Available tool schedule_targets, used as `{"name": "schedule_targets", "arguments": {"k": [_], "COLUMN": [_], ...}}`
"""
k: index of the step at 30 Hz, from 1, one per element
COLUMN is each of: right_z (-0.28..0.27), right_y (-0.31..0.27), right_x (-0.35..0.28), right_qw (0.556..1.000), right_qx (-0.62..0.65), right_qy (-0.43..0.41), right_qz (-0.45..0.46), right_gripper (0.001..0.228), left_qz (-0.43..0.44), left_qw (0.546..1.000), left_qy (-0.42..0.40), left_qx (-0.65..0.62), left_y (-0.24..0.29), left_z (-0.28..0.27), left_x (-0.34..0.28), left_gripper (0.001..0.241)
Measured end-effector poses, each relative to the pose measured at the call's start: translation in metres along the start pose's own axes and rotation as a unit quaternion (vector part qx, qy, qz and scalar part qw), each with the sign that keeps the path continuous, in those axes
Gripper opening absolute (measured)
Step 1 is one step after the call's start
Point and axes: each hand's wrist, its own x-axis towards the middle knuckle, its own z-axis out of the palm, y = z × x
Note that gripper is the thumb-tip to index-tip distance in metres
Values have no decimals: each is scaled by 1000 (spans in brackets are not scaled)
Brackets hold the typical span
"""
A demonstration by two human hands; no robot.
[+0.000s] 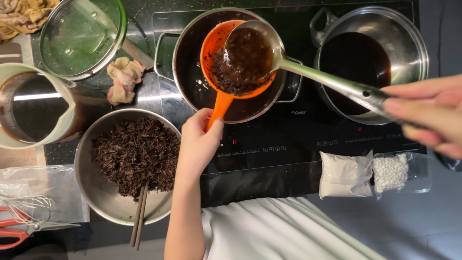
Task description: The recorder is using a ladle to pour liquid through a hand-held strainer containing tea leaves back into a pot.
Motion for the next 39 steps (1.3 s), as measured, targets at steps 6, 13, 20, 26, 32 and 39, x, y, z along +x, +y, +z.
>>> {"name": "schedule_targets", "arguments": {"k": [6,13,20,26,32,39], "right_z": [56,57,37,4,16,36], "right_y": [-3,-9,35,40,48,43], "right_x": [-30,-31,1,30,37,20], "right_qw": [948,676,843,998,992,782], "right_qx": [-84,-445,-223,0,-13,-302], "right_qy": [102,202,137,8,0,139], "right_qz": [-289,-552,-469,-67,-127,-527], "right_gripper": [34,32,27,41,39,28], "left_qz": [6,-9,-11,-3,-1,-12], "left_qw": [1000,1000,1000,1000,1000,1000], "left_qy": [14,18,14,13,21,11], "left_qx": [1,-6,-6,-20,-1,-17], "left_y": [-7,-11,-4,-9,-5,-6], "left_z": [-1,-2,-5,-5,-13,-11], "left_x": [-2,-4,-7,-9,-13,-11], "left_gripper": [19,19,19,19,20,18]}}
